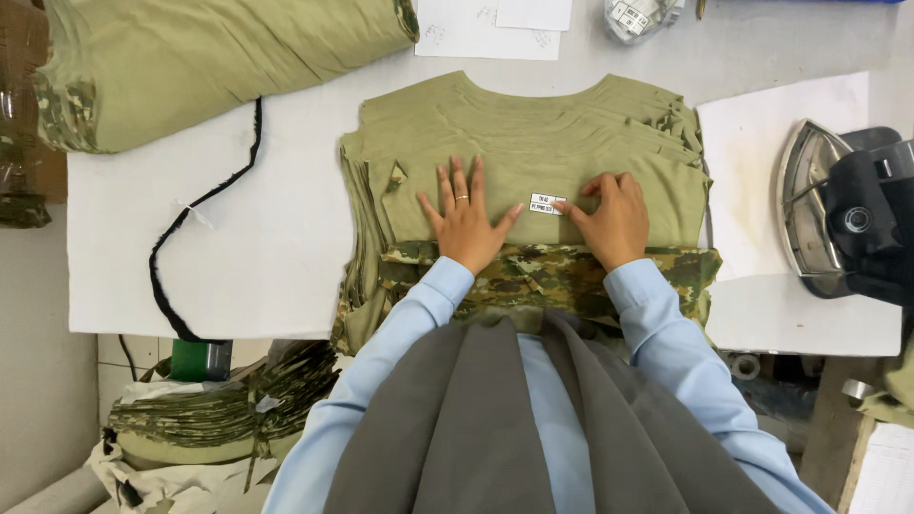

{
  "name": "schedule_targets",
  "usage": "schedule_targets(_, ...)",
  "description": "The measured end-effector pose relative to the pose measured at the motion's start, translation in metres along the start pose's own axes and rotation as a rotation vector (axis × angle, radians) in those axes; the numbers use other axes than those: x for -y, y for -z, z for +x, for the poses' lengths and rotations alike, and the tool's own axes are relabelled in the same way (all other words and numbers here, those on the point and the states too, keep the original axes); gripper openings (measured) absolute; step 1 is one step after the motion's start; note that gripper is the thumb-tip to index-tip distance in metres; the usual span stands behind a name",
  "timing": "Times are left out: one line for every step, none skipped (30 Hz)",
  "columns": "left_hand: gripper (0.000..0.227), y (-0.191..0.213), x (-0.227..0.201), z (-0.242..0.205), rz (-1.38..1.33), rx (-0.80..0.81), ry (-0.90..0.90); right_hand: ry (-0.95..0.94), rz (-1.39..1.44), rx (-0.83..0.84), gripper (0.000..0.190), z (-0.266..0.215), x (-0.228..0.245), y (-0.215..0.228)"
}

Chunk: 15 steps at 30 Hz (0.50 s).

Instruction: The person irons a stack of folded military-style shirts on a white table. They repeatedly pick up a small white label, place it on the chest area of the top shirt, and press it with a steam iron. The person then folds the shirt and moves it to a separate pile before repeating the process with the next shirt in the stack.

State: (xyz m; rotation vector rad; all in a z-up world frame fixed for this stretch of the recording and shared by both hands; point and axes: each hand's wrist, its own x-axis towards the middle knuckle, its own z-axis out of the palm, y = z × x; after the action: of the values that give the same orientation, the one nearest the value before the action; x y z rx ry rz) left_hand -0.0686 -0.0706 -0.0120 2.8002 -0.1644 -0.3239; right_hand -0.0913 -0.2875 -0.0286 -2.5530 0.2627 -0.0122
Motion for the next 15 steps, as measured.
schedule_targets(0.090, 0.001, -0.004, 0.002, -0.015, 0.010, 0.005, 0.002, -0.023, 0.013, 0.047, 0.003, 0.000, 0.000)
schedule_targets(0.090, 0.002, -0.006, 0.004, -0.014, 0.007, 0.005, 0.004, -0.022, 0.011, 0.047, 0.004, 0.001, 0.001)
schedule_targets(0.095, 0.003, -0.008, 0.006, -0.021, 0.024, 0.019, 0.004, -0.036, 0.024, 0.047, 0.005, 0.002, 0.002)
schedule_targets(0.100, 0.002, -0.011, 0.007, -0.031, 0.047, 0.030, -0.002, -0.053, 0.038, 0.047, 0.003, 0.001, 0.004)
schedule_targets(0.100, 0.003, -0.011, 0.006, -0.032, 0.050, 0.027, -0.006, -0.055, 0.037, 0.047, 0.003, 0.000, 0.004)
schedule_targets(0.101, 0.004, -0.011, 0.006, -0.050, 0.054, 0.030, -0.004, -0.062, 0.047, 0.047, 0.004, 0.000, 0.004)
schedule_targets(0.101, 0.005, -0.011, 0.007, -0.069, 0.057, 0.033, -0.003, -0.069, 0.056, 0.046, 0.005, 0.000, 0.004)
schedule_targets(0.101, 0.006, -0.012, 0.007, -0.066, 0.060, 0.029, -0.008, -0.066, 0.054, 0.046, 0.005, 0.002, 0.006)
schedule_targets(0.100, 0.007, -0.012, 0.008, -0.087, 0.062, 0.028, -0.017, -0.066, 0.064, 0.046, 0.005, 0.004, 0.008)
schedule_targets(0.099, 0.008, -0.011, 0.007, -0.108, 0.063, 0.033, -0.023, -0.065, 0.079, 0.045, 0.005, 0.007, 0.009)
schedule_targets(0.099, 0.007, -0.011, 0.006, -0.105, 0.064, 0.034, -0.024, -0.062, 0.081, 0.045, 0.004, 0.007, 0.009)
schedule_targets(0.099, 0.006, -0.011, 0.007, -0.096, 0.060, 0.035, -0.018, -0.059, 0.075, 0.045, 0.004, 0.008, 0.010)
schedule_targets(0.098, 0.005, -0.011, 0.007, -0.088, 0.057, 0.035, -0.011, -0.056, 0.070, 0.046, 0.004, 0.009, 0.011)
schedule_targets(0.098, 0.005, -0.011, 0.007, -0.084, 0.062, 0.030, -0.019, -0.053, 0.069, 0.046, 0.004, 0.008, 0.011)
schedule_targets(0.098, 0.005, -0.012, 0.007, -0.082, 0.055, 0.038, -0.027, -0.047, 0.087, 0.045, 0.004, 0.008, 0.011)
